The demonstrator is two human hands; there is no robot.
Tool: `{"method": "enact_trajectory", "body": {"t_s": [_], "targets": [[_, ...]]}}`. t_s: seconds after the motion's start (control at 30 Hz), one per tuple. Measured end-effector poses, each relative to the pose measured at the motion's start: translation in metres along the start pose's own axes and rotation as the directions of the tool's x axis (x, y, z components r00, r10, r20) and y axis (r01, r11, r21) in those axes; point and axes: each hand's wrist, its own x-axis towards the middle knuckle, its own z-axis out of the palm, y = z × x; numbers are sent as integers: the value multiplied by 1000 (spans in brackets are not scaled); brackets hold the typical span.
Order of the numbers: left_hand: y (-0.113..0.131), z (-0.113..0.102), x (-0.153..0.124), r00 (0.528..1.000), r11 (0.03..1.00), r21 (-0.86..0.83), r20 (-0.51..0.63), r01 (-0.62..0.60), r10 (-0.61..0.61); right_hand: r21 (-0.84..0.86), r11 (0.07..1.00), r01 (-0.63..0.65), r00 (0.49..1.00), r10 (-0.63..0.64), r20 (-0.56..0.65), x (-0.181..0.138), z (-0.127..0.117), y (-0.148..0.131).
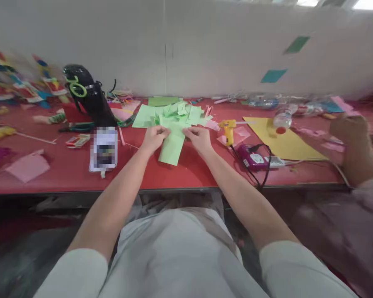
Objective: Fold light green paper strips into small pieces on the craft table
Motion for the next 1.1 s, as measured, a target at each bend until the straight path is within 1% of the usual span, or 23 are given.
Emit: {"method": "enact_trajectory", "body": {"t_s": [0.13,0.27,0.43,0.57,0.67,0.8,0.97,1.07,1.1], "targets": [[2,2,0,1000,1000,0,-1,14,-14,-19,1000,-9,1000,9,9,1,0,1],[4,3,-2,999,999,-39,42,18,-16,-22,1000,-4,1000,4,11,1,0,1],[1,3,-2,1000,1000,5,21,16,-16,-40,999,5,1000,-5,10,1,-1,1],[1,5,-3,999,999,-22,24,46,-45,-23,1000,-13,1000,13,13,2,-2,3],[3,5,-5,999,999,-13,35,32,-31,-16,1000,-14,1000,15,23,2,-3,2],[6,6,-7,1000,999,46,-21,-9,10,-27,999,-22,999,22,32,0,-1,1],[9,7,-9,1000,1000,-20,-26,11,-12,-15,999,-36,999,36,24,-1,0,1],[8,5,-8,1000,999,38,-31,-2,3,-25,998,-61,997,62,45,0,-1,3],[8,4,-8,1000,998,61,-16,-5,6,-32,997,-64,996,65,55,1,-1,4]]}}
